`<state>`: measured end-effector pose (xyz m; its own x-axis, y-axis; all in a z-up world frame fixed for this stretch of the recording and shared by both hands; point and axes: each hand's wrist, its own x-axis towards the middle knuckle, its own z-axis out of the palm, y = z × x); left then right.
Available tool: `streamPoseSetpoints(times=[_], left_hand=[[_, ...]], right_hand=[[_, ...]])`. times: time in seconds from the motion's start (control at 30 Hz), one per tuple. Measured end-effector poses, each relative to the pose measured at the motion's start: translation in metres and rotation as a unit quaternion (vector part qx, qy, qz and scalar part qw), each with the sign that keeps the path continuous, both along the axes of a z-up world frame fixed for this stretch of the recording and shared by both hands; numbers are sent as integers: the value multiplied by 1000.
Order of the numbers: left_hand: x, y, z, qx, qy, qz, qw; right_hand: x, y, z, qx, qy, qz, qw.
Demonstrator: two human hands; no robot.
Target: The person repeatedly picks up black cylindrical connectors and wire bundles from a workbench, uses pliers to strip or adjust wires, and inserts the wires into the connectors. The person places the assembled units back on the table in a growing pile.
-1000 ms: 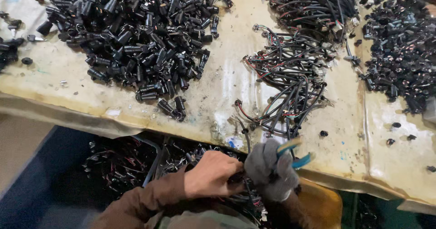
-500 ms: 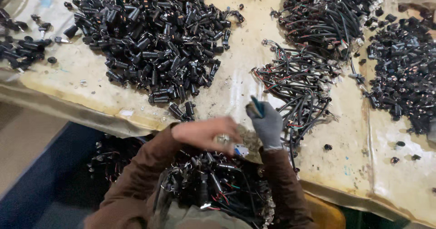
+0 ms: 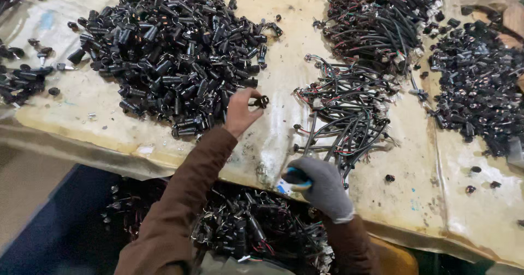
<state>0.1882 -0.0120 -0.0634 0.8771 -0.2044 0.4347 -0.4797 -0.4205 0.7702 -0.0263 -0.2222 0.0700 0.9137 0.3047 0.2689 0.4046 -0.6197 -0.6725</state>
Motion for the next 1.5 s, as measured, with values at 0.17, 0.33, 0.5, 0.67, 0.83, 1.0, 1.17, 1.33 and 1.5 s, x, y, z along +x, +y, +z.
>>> streamPoseSetpoints(times=[0.17, 0.33, 0.5, 0.67, 0.83, 1.0, 1.17, 1.33, 1.5], left_hand=[[-94, 8, 7, -264, 97, -259, 924], [-168, 4, 20, -359, 339, -257, 831], [-198, 12, 68, -190, 161, -374, 893], [-194, 17, 96, 15, -8, -393, 919], [-198, 22, 98, 91, 74, -410, 905], [-203, 21, 106, 71, 112, -353, 926], [-208, 12, 112, 180, 110, -347, 914], [-208, 13, 113, 184, 45, -297, 936], [-209, 19, 110, 149, 19, -249, 957]], right_hand=[[-18, 8, -64, -31, 26, -38, 998], [-38, -1, -63, 217, 166, -209, 939], [-51, -7, 7, 210, -57, -25, 976], [-31, -1, 37, -12, 0, 97, 995], [-18, -1, 20, 59, 71, 184, 979], [-23, 5, -6, 189, 63, 137, 970], [-22, -8, 3, 132, 60, 206, 968], [-30, 19, -3, 260, 48, 129, 956], [-58, 44, -27, 305, 27, -64, 950]])
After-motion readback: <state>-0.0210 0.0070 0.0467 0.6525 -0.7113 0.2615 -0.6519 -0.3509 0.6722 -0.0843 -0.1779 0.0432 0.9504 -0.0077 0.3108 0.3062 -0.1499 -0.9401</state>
